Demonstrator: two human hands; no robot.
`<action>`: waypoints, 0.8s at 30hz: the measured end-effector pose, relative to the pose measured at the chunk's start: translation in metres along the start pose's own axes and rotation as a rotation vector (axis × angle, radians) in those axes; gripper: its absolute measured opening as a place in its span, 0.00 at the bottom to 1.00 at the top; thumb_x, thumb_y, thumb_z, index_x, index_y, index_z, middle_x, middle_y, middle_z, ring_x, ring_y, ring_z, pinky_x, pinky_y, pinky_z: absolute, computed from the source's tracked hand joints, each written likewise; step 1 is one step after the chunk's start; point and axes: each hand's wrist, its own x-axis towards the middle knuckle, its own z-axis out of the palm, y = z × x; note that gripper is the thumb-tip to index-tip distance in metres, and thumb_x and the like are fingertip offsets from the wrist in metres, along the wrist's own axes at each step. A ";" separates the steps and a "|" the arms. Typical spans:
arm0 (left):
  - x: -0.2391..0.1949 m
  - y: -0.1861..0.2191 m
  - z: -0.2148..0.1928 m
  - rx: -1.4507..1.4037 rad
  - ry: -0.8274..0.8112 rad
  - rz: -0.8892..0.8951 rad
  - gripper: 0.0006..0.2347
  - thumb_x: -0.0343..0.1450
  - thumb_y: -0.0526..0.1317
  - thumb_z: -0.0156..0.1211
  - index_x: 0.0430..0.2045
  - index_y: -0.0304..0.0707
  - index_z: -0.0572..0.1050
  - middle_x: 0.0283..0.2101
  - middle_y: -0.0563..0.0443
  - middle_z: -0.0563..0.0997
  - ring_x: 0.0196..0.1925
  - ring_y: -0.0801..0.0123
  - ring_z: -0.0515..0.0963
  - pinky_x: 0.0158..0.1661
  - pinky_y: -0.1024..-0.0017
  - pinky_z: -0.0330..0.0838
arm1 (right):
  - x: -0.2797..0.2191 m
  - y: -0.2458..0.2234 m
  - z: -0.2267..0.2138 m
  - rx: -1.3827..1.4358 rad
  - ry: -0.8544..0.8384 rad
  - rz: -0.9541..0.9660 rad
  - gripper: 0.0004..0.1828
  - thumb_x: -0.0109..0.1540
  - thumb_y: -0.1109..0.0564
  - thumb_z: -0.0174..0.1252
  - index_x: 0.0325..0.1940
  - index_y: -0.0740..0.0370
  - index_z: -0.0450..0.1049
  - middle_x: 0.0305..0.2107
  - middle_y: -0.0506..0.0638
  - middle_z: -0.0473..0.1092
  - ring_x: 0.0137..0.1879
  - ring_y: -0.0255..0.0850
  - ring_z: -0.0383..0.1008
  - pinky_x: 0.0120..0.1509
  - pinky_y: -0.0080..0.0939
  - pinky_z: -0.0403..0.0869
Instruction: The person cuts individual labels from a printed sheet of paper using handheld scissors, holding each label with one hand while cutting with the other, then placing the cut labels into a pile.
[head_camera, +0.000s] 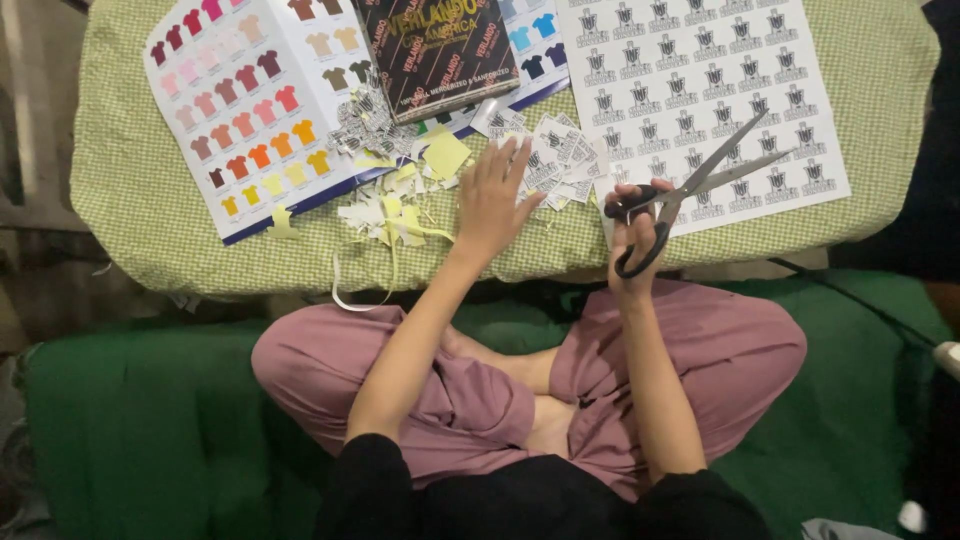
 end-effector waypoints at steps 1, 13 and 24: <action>0.001 -0.004 0.007 -0.001 -0.003 0.003 0.30 0.77 0.60 0.52 0.72 0.48 0.61 0.67 0.44 0.67 0.71 0.51 0.63 0.62 0.56 0.61 | -0.002 0.001 0.000 -0.001 0.004 0.000 0.29 0.70 0.37 0.51 0.68 0.47 0.51 0.54 0.54 0.69 0.60 0.38 0.71 0.71 0.46 0.68; -0.025 0.058 -0.002 -0.096 -0.257 0.025 0.27 0.79 0.53 0.50 0.72 0.42 0.60 0.76 0.43 0.58 0.80 0.56 0.49 0.74 0.55 0.43 | 0.024 0.035 0.001 0.134 -0.145 0.073 0.21 0.72 0.37 0.46 0.66 0.43 0.56 0.62 0.58 0.68 0.69 0.50 0.69 0.77 0.57 0.62; -0.056 0.048 0.032 -0.034 -0.022 0.214 0.24 0.73 0.54 0.50 0.54 0.34 0.77 0.61 0.37 0.77 0.69 0.50 0.70 0.72 0.50 0.51 | 0.087 0.100 0.039 0.828 0.062 0.669 0.32 0.66 0.56 0.61 0.64 0.45 0.46 0.67 0.69 0.63 0.74 0.62 0.64 0.81 0.65 0.62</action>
